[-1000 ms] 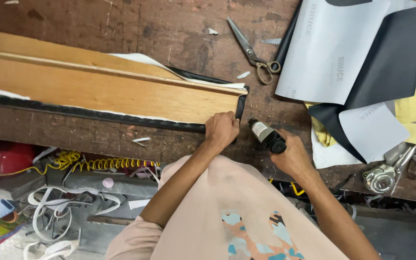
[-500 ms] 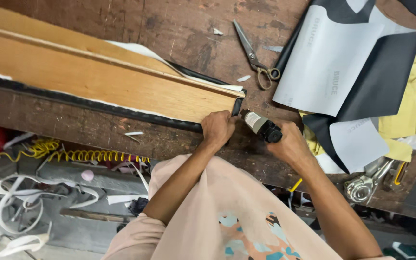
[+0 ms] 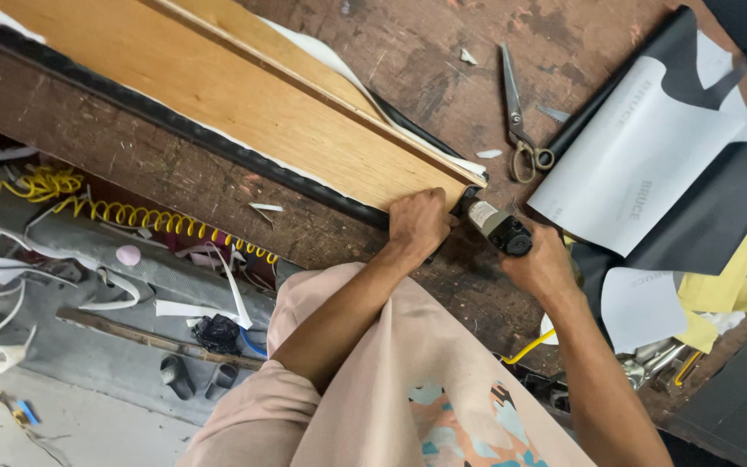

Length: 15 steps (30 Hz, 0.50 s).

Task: The person staples white and black fabric onto the edges of a long wooden board using a pneumatic staple gun. They repeatedly trim excess fabric with scissors and re-staple to secure the material along the board's length.

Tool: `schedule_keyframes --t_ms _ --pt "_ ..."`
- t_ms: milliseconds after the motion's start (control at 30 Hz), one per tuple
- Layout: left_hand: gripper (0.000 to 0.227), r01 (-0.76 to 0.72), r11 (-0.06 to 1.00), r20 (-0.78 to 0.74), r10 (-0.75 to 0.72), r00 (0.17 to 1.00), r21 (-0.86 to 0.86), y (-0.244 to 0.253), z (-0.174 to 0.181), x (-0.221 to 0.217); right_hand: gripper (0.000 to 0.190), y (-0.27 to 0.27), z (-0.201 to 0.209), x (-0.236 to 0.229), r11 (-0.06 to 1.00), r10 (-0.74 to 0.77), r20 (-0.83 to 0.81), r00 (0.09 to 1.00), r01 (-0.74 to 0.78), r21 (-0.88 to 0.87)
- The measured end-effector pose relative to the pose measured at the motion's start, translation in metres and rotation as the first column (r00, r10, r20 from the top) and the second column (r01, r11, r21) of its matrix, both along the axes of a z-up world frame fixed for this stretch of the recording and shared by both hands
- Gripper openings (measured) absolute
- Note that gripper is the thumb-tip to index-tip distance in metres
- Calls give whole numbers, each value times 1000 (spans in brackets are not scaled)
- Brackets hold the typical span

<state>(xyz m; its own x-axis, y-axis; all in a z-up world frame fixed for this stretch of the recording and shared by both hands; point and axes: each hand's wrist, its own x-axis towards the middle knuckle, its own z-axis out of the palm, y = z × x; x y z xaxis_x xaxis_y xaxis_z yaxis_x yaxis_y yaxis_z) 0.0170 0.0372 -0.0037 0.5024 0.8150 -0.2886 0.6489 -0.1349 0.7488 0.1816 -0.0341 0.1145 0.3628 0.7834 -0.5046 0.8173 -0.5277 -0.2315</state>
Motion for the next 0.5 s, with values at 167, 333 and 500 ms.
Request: schedule_keyframes --t_ms 167,333,500 --pt "33 -14 999 28 13 1000 37 -3 0 1 33 3 0 3 998 39 -20 999 -38 51" --pt "32 0 1000 22 0 1000 31 -2 -5 1 33 5 -7 8 999 53 -23 998 -53 9" --pt "28 14 999 29 -15 999 36 -4 -10 3 36 -2 -4 10 999 36 -59 998 -35 17"
